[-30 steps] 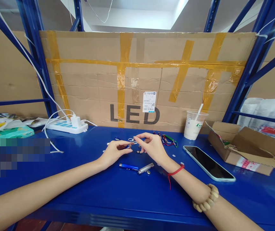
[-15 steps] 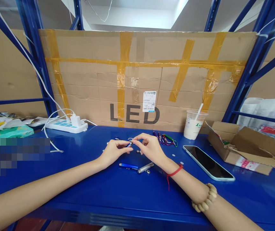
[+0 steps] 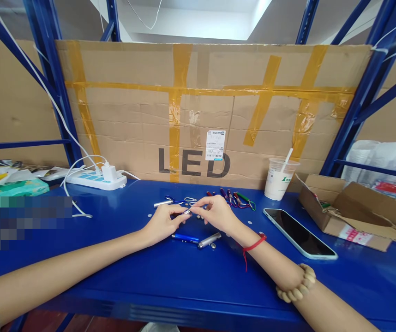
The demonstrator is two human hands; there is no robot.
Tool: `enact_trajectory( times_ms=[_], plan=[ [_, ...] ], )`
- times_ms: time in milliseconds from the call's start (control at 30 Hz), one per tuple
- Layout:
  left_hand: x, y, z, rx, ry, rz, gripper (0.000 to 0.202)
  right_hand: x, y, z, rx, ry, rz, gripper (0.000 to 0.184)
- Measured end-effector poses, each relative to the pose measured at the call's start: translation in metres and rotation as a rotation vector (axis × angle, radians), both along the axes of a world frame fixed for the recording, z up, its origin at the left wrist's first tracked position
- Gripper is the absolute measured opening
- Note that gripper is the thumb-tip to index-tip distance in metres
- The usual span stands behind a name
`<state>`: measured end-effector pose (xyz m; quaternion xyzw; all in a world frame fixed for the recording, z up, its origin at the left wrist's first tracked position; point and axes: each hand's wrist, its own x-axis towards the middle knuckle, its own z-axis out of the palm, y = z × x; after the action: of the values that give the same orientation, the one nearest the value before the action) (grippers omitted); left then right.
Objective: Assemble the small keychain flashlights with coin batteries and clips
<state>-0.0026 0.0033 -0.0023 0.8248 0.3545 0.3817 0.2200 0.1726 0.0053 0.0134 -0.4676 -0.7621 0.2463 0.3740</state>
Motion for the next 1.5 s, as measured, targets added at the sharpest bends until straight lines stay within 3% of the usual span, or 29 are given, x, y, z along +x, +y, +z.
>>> enact_trajectory(
  times_ms=[200, 333, 533, 667, 867, 1100, 1267, 1367, 1500],
  plan=[
    [-0.002, 0.003, -0.003, 0.078, 0.072, 0.011, 0.022, 0.002, 0.002, -0.008, -0.037, -0.115, -0.044, 0.023],
    [-0.003, 0.002, -0.005, 0.122, 0.092, 0.033, 0.018, -0.002, 0.000, -0.009, -0.071, -0.084, -0.043, 0.026],
    [-0.002, 0.000, -0.003, 0.182, 0.132, 0.008, 0.018, -0.001, 0.003, -0.007, -0.257, 0.022, 0.041, 0.035],
    [-0.001, 0.002, -0.002, 0.177, 0.106, 0.013, 0.017, 0.003, 0.007, -0.006, -0.343, 0.050, 0.019, 0.041],
    [0.001, 0.004, -0.001, 0.186, 0.059, 0.031, 0.019, 0.004, 0.008, -0.003, -0.287, 0.095, 0.053, 0.044],
    [0.004, 0.002, 0.002, 0.086, 0.056, 0.060, 0.021, 0.005, 0.009, -0.002, -0.246, 0.155, 0.090, 0.044],
    [-0.004, 0.011, 0.002, -0.011, -0.144, 0.204, 0.025, 0.021, 0.017, 0.011, -0.138, 0.276, -0.129, 0.044],
    [-0.013, 0.020, 0.004, -0.007, -0.209, 0.274, 0.022, 0.036, 0.021, 0.017, -0.075, 0.169, -0.229, 0.042],
    [-0.020, 0.026, 0.009, 0.032, -0.234, 0.290, 0.016, 0.047, 0.020, 0.015, -0.137, -0.181, -0.091, 0.037]
  ],
)
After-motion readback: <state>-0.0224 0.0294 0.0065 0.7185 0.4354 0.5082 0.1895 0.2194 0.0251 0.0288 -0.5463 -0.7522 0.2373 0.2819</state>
